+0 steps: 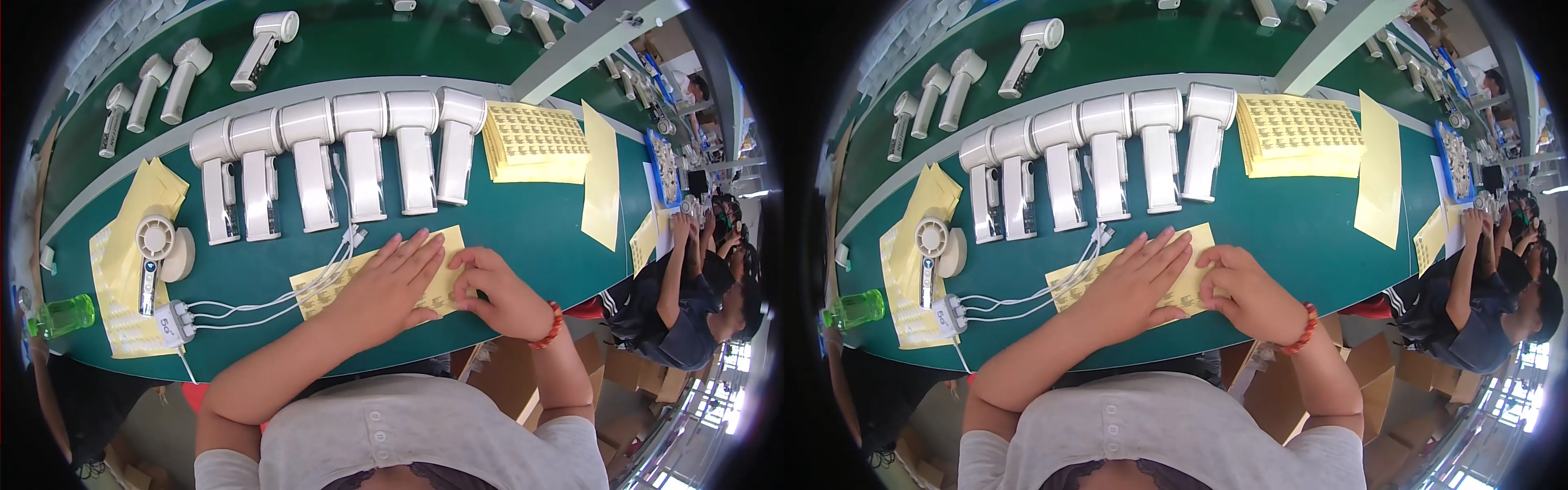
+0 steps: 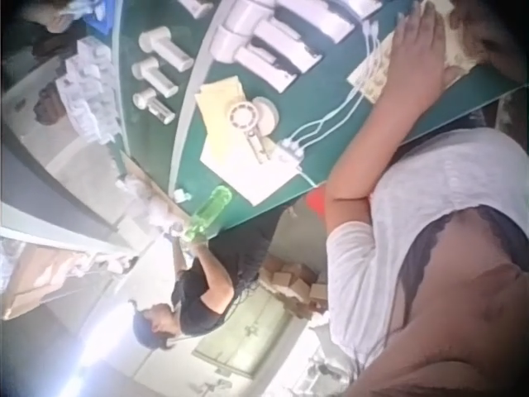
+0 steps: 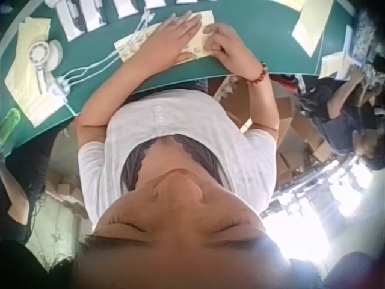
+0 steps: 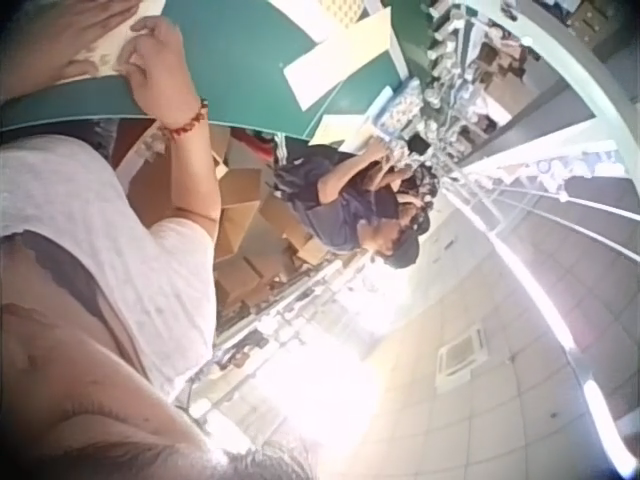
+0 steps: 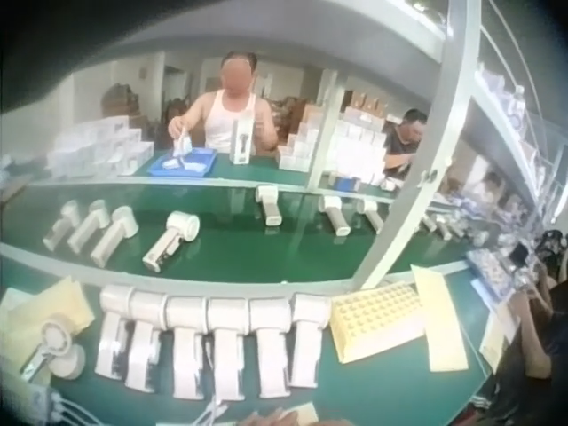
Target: The person peels stickers from sheets and applies them onto handheld fans by hand, then plugs a charging cable into each fan to test it.
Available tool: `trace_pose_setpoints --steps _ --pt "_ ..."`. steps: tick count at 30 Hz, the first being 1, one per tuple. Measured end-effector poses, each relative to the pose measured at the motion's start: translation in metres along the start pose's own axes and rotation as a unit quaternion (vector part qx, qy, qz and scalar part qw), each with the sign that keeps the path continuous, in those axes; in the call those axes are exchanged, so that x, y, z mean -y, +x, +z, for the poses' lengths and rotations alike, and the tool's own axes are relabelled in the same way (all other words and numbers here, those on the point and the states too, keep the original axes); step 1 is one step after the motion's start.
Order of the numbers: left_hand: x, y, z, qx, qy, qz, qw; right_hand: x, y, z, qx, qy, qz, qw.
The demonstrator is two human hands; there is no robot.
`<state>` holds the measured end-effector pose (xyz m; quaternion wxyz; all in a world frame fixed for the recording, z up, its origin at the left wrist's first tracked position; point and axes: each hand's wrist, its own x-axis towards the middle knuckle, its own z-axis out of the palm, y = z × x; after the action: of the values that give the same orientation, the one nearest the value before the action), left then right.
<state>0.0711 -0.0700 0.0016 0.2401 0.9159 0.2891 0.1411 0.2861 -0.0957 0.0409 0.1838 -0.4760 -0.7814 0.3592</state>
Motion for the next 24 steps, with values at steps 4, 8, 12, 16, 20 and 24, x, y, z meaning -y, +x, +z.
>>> trace_pose_setpoints --steps 4,8,12,16,20,24 --pt "0.006 0.001 -0.006 0.028 -0.012 0.021 0.999 0.000 0.006 -0.013 0.079 0.102 0.035 0.991" --pt "0.006 0.000 -0.006 0.029 -0.022 0.022 0.999 0.003 0.009 -0.003 0.047 0.055 0.066 0.995" --pt "0.007 -0.001 -0.007 0.022 -0.030 0.021 0.999 0.008 0.011 0.008 0.016 0.021 0.063 0.998" --pt "0.008 0.000 -0.005 0.018 -0.030 0.024 0.999 0.012 0.007 0.018 -0.032 -0.054 0.068 0.996" --pt "0.008 0.001 -0.005 0.007 -0.033 0.028 0.999 0.015 0.002 0.025 -0.090 -0.094 0.056 0.990" --pt "0.007 0.001 -0.007 0.007 -0.024 0.028 0.999 0.017 -0.003 0.002 -0.012 -0.051 0.046 0.998"
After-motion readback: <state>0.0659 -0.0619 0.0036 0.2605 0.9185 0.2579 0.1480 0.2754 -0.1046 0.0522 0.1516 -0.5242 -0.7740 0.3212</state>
